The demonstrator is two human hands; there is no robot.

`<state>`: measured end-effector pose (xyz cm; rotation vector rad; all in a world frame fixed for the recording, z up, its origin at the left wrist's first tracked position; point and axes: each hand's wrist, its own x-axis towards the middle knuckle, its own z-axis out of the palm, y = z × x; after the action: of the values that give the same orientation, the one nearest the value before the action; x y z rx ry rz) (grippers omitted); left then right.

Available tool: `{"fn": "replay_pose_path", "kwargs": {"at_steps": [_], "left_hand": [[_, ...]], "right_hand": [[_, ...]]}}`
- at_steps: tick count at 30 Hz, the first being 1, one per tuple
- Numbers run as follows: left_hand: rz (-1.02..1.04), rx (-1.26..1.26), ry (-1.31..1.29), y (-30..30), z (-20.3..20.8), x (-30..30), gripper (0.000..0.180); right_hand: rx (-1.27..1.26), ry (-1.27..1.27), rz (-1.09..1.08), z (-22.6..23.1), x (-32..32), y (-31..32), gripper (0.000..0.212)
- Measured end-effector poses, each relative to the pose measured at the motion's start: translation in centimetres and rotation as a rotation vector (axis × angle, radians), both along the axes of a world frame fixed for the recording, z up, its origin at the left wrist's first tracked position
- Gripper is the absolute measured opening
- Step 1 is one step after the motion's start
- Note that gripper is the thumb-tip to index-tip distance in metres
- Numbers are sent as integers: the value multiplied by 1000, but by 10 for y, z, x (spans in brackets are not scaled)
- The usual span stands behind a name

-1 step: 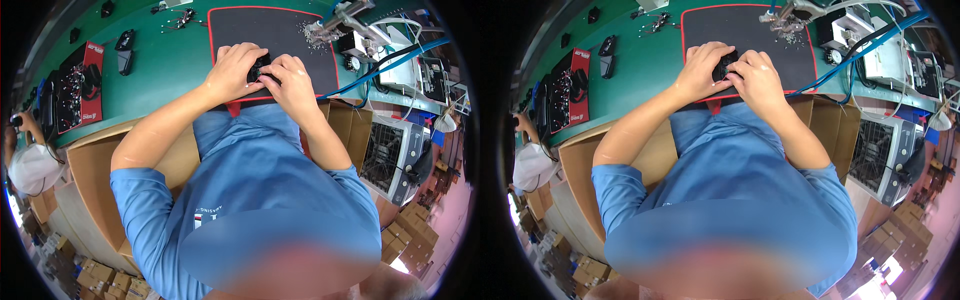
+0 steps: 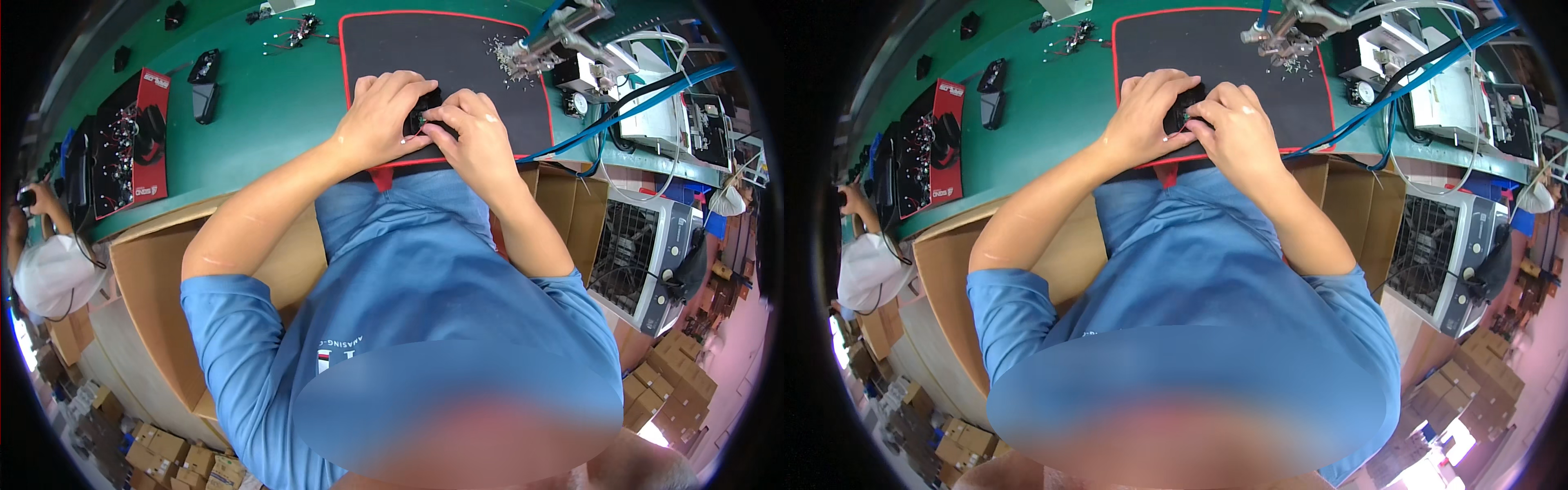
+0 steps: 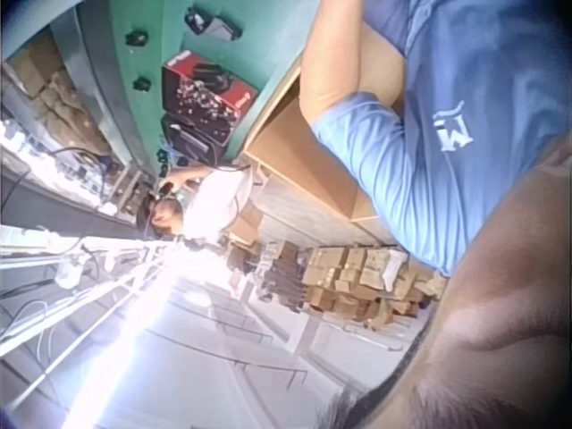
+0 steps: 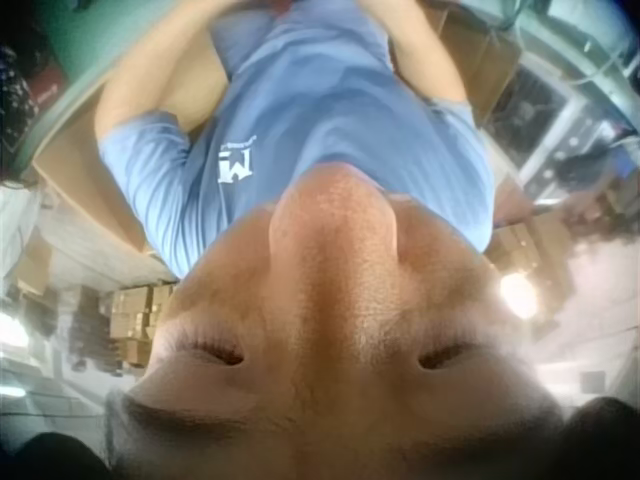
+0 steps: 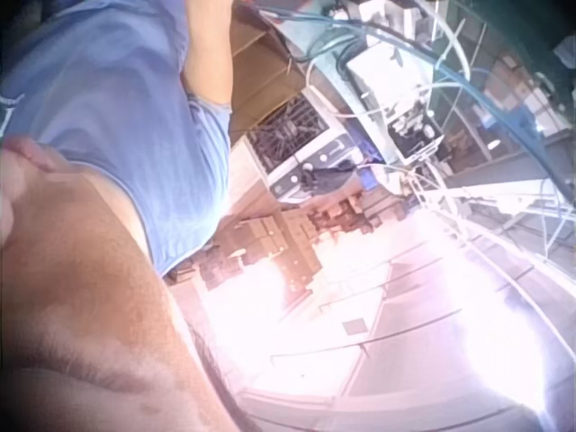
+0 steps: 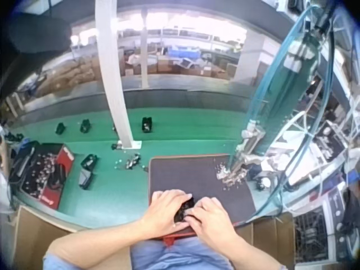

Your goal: Manually assemble electronic components into housings and secure with an electric screwdriver.

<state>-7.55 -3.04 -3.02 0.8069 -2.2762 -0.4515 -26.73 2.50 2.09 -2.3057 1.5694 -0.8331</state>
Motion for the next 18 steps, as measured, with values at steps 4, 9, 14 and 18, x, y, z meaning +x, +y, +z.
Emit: {"fn": "replay_pose_path", "kwargs": {"at_steps": [4, 9, 14, 18], "left_hand": [[-9, -29, 15, -1, 1, -1, 79], [-7, 9, 19, -2, 0, 0, 79], [10, 64, 33, -3, -1, 0, 80], [4, 88, 48, -5, -1, 0, 80]], "right_hand": [[32, 16, -26, 1, 1, -1, 16], [221, 16, -10, 5, -5, -5, 19], [329, -26, 45, 12, -11, -5, 23], [298, -2, 72, 14, -11, -5, 25]]}}
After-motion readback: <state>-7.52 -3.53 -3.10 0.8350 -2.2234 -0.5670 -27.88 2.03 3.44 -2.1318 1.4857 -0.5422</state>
